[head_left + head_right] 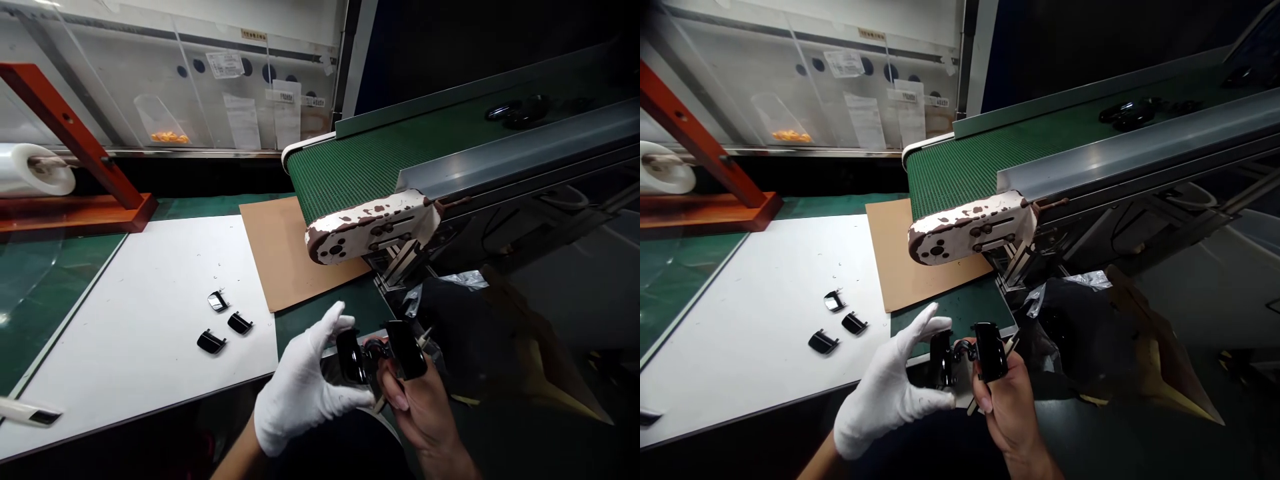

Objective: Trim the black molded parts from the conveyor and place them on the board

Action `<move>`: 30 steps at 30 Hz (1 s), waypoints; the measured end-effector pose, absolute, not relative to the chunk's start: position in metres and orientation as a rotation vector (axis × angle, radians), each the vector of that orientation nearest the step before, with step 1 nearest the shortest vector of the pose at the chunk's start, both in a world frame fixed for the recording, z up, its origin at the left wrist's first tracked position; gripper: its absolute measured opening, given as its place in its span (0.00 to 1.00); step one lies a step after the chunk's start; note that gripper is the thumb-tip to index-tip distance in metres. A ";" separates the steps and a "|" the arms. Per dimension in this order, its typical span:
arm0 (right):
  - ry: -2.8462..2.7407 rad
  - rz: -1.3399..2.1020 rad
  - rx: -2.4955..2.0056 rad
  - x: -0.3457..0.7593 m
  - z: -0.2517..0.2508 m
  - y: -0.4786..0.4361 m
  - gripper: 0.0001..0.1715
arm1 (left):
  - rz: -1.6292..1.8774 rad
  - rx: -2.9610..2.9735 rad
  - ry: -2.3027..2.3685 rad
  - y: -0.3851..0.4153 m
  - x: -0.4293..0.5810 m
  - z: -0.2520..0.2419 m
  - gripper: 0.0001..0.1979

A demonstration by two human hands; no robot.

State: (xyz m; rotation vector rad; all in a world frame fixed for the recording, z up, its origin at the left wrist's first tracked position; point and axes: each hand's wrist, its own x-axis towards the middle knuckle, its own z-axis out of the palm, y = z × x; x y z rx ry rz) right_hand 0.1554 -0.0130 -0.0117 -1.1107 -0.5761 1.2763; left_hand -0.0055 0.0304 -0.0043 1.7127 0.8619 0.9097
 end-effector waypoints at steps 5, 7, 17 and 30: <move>-0.695 1.232 -1.143 0.157 -0.014 -0.014 0.19 | 0.777 2.000 0.923 0.034 -0.010 0.000 0.54; -0.719 1.225 -1.148 0.157 -0.014 -0.015 0.17 | 0.723 2.105 0.948 0.035 -0.010 0.003 0.52; -0.700 1.229 -1.204 0.162 -0.017 -0.012 0.21 | 0.623 2.378 1.055 0.028 -0.003 0.002 0.51; -0.756 1.410 -1.112 0.170 -0.009 -0.011 0.18 | 0.806 2.237 1.007 0.020 -0.006 -0.008 0.52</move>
